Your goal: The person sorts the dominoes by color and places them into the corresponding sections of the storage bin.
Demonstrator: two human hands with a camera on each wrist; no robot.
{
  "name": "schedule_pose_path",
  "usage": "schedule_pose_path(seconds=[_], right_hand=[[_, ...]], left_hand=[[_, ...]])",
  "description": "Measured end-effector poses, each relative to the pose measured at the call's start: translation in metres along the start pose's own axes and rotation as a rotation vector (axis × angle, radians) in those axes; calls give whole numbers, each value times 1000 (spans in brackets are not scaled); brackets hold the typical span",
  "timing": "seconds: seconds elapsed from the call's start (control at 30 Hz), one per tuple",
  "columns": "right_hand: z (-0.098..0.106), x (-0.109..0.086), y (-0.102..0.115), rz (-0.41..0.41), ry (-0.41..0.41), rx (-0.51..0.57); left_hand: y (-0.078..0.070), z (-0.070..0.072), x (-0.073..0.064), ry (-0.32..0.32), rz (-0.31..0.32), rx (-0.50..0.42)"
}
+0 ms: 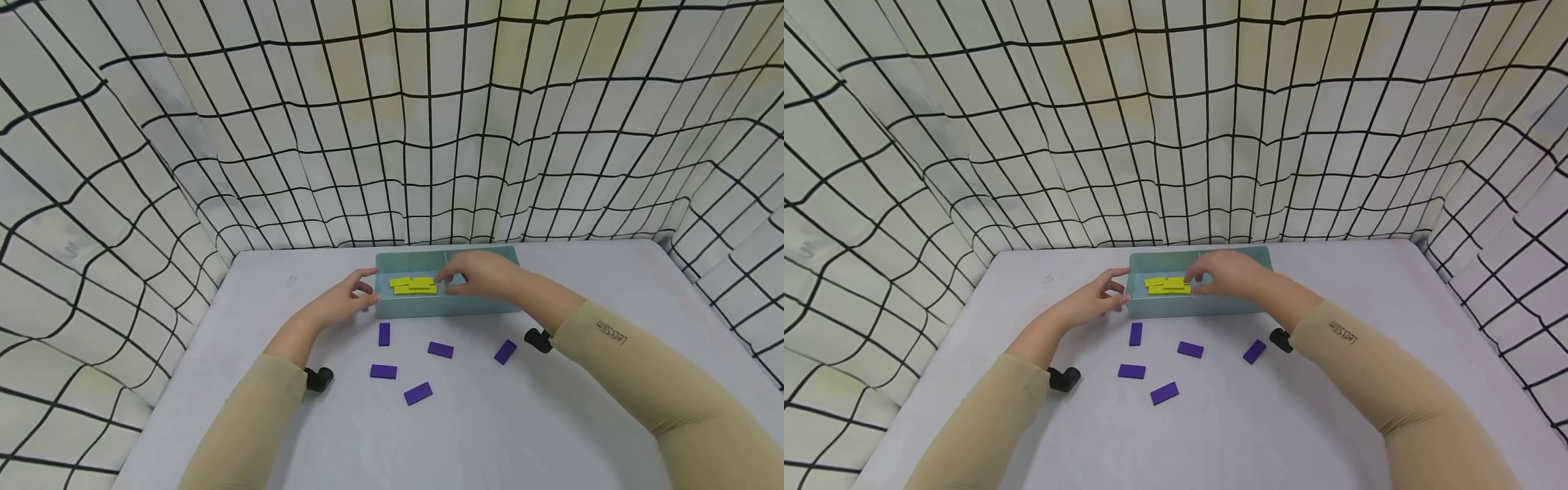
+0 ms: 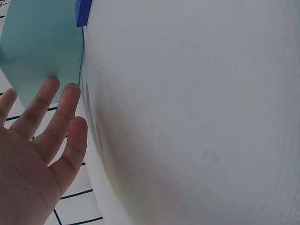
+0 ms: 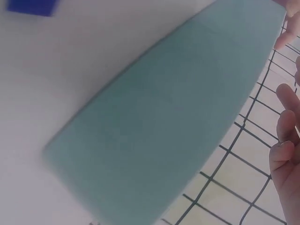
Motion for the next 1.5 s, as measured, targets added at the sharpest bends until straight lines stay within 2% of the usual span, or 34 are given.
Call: schedule_pose_path(seconds=[0.13, 0.4, 0.63, 0.87, 1.2, 1.5], right_hand=[[-3, -17, -3, 21, -6, -7], [-9, -55, -17, 10, -32, 17], [-12, -76, -28, -14, -46, 33], [-20, -89, -35, -18, -5, 52], [-49, -99, -44, -41, 100, 80], [-64, -104, -44, 10, 126, 65]], left_hand=[[0, 1, -1, -2, -3, -1], [-1, 0, -1, -4, 3, 2], [2, 0, -1, -11, 9, 7], [0, -1, -1, -5, -1, 16], [1, 2, 1, -4, 7, 16], [3, 0, 3, -8, 13, 0]])
Point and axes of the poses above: each hand's wrist, its own x-axis towards the middle knuckle, its own z-axis out of the back of the hand, y = z × x, the point moved 8 cm from there along x, towards the middle knuckle, and after that the axes turned 2 degrees about y, right-handed, at the moved point
